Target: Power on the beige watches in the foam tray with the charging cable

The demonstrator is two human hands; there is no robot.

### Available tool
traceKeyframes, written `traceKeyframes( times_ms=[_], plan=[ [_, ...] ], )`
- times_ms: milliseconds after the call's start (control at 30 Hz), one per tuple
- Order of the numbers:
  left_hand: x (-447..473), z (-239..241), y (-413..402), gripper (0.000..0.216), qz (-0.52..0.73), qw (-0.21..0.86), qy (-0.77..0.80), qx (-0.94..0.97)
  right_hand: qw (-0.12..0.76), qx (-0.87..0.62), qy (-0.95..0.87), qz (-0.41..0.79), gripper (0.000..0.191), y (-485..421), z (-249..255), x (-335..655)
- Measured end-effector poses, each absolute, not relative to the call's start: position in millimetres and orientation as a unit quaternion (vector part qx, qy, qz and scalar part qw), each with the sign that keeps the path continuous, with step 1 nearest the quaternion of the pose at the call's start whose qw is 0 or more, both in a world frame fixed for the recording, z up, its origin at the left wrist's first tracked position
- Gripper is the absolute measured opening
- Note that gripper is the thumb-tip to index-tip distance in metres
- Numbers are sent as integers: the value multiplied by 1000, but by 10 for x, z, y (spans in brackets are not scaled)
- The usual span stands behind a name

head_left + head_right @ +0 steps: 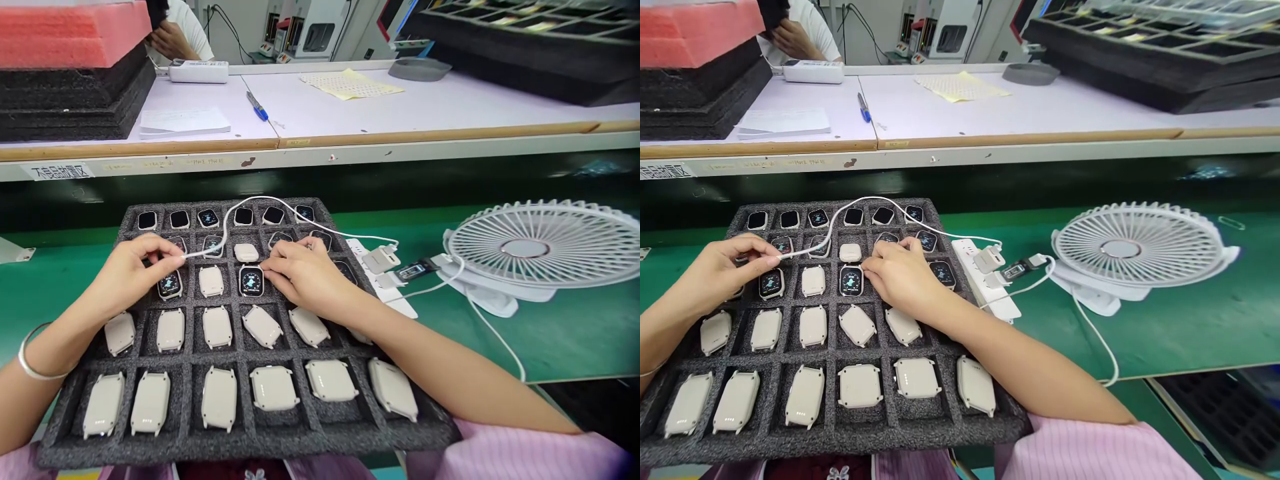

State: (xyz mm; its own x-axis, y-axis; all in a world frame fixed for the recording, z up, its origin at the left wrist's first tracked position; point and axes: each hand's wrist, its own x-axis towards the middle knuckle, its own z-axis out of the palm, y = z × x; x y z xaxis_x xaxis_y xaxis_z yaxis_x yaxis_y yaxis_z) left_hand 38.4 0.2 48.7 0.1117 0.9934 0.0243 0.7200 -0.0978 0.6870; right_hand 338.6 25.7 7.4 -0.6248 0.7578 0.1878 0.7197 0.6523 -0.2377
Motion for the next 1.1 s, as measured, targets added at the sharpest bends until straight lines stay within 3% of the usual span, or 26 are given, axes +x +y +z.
traceKeyframes(
  times_ms=[100,267,500,600,833,1100],
  plan=[
    [637,459,-37,27,198,295,538,764,144,-407,-900,65,23,247,56,3392],
    [882,341,-55,5,93,139,501,849,146,-408,-899,62,23,236,41,3402],
    [916,404,-20,28,14,-37,474,879,133,-413,-899,55,19,236,54,3394],
    [851,441,19,27,40,9,497,867,140,-410,-899,61,19,239,47,3403],
    [670,374,121,50,124,224,527,810,151,-409,-897,74,23,258,14,3384],
    [682,309,159,49,61,224,519,823,139,-416,-898,36,26,244,56,3309]
  ],
)
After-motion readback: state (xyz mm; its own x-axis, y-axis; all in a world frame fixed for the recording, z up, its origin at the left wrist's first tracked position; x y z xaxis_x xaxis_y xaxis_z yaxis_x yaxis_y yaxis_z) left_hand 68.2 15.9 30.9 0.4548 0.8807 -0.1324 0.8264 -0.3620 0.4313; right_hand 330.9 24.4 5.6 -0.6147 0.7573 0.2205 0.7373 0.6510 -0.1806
